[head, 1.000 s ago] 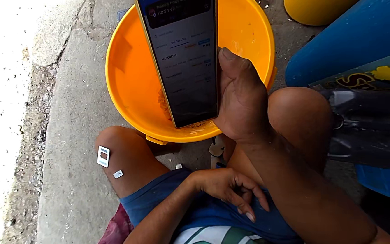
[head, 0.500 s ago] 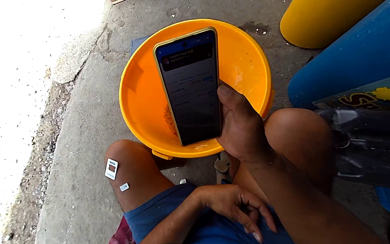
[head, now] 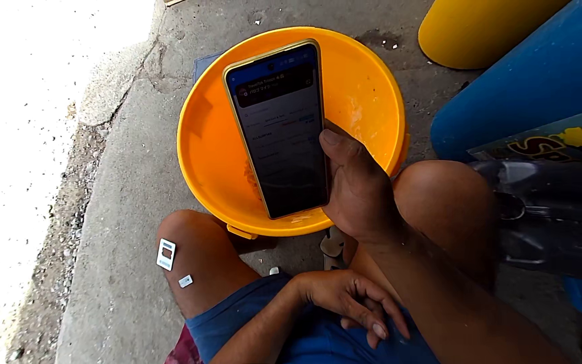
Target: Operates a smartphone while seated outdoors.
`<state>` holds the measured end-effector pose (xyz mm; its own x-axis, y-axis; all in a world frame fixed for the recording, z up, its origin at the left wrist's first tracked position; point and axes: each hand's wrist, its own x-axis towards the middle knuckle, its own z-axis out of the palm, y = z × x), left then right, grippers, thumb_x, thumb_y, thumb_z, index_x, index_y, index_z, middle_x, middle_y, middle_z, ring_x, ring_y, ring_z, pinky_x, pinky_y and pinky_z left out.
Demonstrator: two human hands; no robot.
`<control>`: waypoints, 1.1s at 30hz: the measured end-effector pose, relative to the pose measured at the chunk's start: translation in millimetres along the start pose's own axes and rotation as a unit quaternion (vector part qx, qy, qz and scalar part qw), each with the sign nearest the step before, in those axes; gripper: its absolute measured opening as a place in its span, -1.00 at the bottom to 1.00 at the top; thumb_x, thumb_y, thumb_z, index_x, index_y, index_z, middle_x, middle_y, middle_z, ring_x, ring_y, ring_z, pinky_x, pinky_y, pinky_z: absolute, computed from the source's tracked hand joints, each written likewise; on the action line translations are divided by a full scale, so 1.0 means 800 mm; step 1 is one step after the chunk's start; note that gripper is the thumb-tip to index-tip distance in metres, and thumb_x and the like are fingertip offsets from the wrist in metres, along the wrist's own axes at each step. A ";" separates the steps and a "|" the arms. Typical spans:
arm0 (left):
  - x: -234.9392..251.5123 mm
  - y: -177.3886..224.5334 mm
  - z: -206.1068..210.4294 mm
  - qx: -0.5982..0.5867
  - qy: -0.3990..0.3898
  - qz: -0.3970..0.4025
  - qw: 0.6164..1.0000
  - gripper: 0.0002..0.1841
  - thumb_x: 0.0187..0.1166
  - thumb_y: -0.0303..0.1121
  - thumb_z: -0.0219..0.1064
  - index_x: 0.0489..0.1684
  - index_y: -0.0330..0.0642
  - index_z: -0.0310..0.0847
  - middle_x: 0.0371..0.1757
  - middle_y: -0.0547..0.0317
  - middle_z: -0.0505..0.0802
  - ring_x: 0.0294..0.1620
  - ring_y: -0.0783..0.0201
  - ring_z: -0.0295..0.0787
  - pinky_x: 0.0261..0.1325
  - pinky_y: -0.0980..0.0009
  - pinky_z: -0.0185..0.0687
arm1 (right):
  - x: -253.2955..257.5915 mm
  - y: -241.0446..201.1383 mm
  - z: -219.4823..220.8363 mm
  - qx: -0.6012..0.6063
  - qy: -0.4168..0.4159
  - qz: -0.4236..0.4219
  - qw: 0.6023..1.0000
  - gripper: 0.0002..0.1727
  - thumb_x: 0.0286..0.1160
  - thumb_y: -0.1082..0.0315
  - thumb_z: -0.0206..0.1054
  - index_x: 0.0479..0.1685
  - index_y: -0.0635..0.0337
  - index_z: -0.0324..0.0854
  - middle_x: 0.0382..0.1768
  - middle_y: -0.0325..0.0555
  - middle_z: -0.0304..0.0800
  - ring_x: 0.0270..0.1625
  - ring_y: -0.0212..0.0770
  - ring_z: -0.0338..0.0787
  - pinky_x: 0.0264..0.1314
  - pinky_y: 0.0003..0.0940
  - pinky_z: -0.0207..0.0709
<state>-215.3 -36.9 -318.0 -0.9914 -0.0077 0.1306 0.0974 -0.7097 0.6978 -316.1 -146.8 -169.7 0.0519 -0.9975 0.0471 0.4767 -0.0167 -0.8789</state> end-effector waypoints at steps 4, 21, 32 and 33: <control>0.001 0.002 0.001 -0.030 -0.003 -0.010 0.999 -0.70 0.69 -0.37 0.29 0.19 -0.44 0.66 -0.50 0.06 0.82 -0.77 0.55 0.48 -0.69 0.66 0.34 | -0.001 0.001 -0.001 0.007 -0.008 -0.002 1.000 -0.47 0.82 -0.02 -0.17 0.48 0.04 0.50 0.24 -0.05 0.70 0.26 -0.14 0.75 0.13 -0.05 0.74; 0.004 0.010 0.003 -0.004 0.003 -0.006 1.000 -0.75 0.67 -0.46 0.29 0.13 -0.48 0.67 -0.60 0.13 0.73 -0.78 0.54 0.43 -0.74 0.64 0.20 | 0.012 -0.001 -0.004 0.059 -0.066 -0.048 0.995 -0.39 0.19 0.70 -0.06 0.41 0.39 0.29 0.19 0.10 0.66 0.26 -0.15 0.76 0.38 -0.12 0.67; 0.002 0.008 -0.001 -0.014 0.003 -0.008 1.000 -0.73 0.71 -0.39 0.28 0.14 -0.45 0.70 -0.59 0.15 0.76 -0.76 0.60 0.42 -0.72 0.70 0.20 | 0.016 -0.002 0.003 0.031 -0.011 -0.019 0.999 -0.53 0.71 0.41 -0.11 0.52 0.39 0.34 0.23 0.12 0.67 0.32 -0.09 0.73 0.43 -0.02 0.64; 0.002 0.008 -0.002 -0.016 0.003 -0.009 1.000 -0.73 0.72 -0.38 0.28 0.14 -0.45 0.70 -0.59 0.15 0.76 -0.77 0.60 0.42 -0.72 0.70 0.20 | 0.016 -0.002 0.003 0.029 -0.008 -0.020 0.999 -0.55 0.74 0.39 -0.13 0.51 0.39 0.35 0.22 0.11 0.67 0.32 -0.10 0.73 0.43 -0.03 0.64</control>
<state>-216.0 -42.2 -314.4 -0.9934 0.0014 0.1147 0.0771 -0.7318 0.6772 -313.6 -159.4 -166.7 0.0459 -0.9949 0.0903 0.5284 -0.0526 -0.8474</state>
